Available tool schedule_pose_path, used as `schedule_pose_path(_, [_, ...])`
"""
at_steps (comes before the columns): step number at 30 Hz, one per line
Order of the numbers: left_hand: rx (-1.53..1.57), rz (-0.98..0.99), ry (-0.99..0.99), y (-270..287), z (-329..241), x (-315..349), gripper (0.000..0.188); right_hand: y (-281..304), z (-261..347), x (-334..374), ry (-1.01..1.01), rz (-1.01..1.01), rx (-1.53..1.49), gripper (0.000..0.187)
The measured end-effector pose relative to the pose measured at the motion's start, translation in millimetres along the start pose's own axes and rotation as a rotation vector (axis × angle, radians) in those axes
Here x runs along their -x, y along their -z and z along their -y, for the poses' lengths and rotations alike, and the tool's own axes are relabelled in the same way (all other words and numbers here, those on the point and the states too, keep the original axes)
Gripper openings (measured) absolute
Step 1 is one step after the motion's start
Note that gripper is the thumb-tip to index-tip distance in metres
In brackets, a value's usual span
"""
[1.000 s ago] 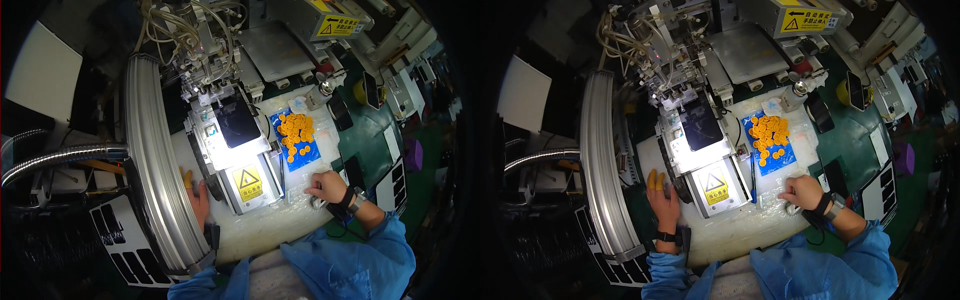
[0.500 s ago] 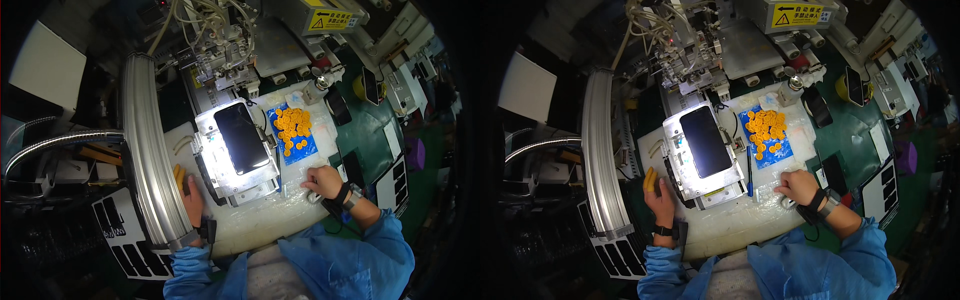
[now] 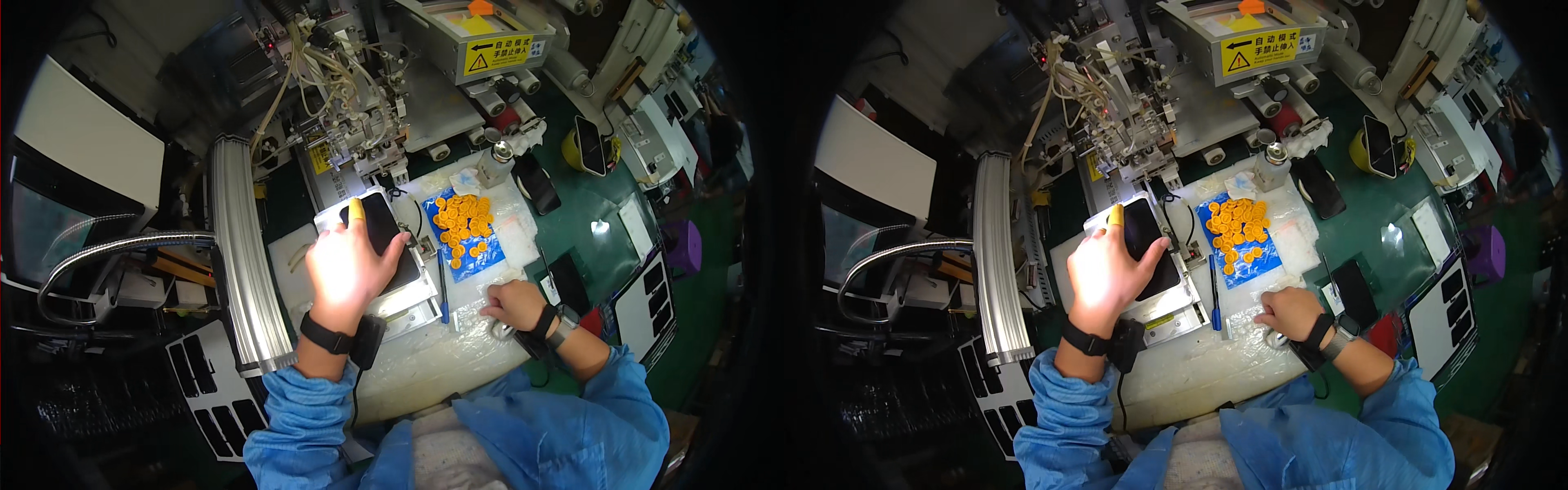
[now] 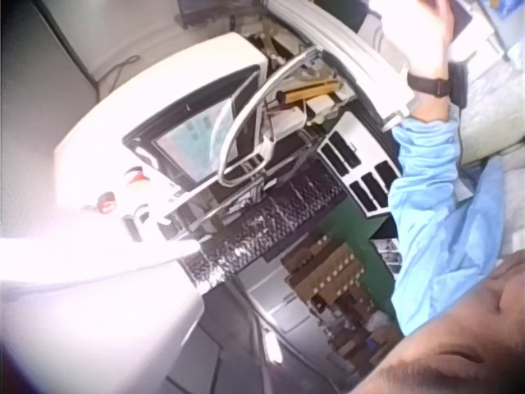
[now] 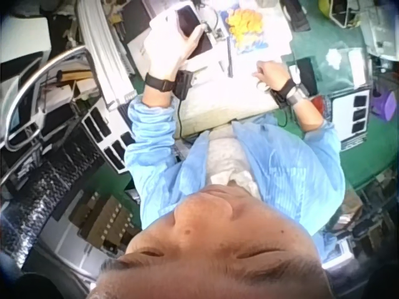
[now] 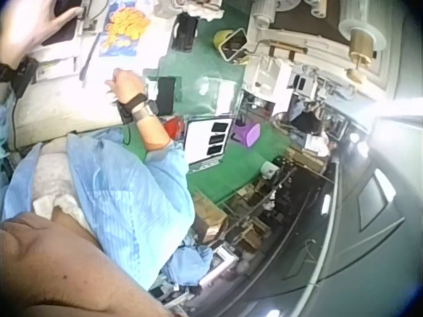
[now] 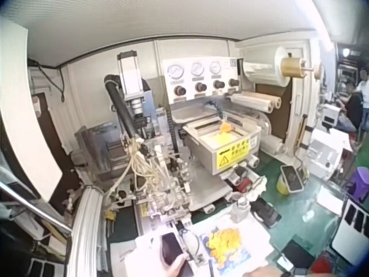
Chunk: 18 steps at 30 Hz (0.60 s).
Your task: The recorder is inspecting and cleaning smartphone screens at an electronics factory station, using a blue pen to mark or point at specific areas and a cloth to wipe the glass.
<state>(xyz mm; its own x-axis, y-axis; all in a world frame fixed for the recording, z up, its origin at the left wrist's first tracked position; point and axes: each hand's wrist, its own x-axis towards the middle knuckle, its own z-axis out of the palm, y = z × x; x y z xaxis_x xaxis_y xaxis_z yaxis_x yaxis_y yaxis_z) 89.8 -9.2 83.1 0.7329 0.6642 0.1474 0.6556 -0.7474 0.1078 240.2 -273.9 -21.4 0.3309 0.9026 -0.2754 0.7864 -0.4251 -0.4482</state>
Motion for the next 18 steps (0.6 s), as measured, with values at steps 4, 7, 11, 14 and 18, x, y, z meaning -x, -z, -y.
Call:
schedule_pose_path(4, [-0.015,0.102,0.114,1.6,-15.8,-19.5,0.065,-0.5,0.6,2.8,-0.009,-0.017,-0.002,0.031])
schedule_pose_path(7, [0.025,0.068,0.149,13.5,-19.0,-23.4,0.064,-3.8,-1.8,4.4,-0.024,-0.016,-0.001,0.031])
schedule_pose_path(11, [0.602,0.104,0.159,17.4,14.1,-4.4,0.045,-7.5,-4.7,4.8,-0.002,-0.023,-0.028,0.032])
schedule_pose_path(14, [1.603,0.136,0.113,5.7,46.1,37.5,0.041,-5.2,-0.4,4.6,-0.012,0.021,0.005,0.031])
schedule_pose_path(18, [2.168,-0.089,0.306,-9.1,81.2,123.2,0.079,-5.7,-3.5,6.7,0.012,0.031,-0.026,0.031])
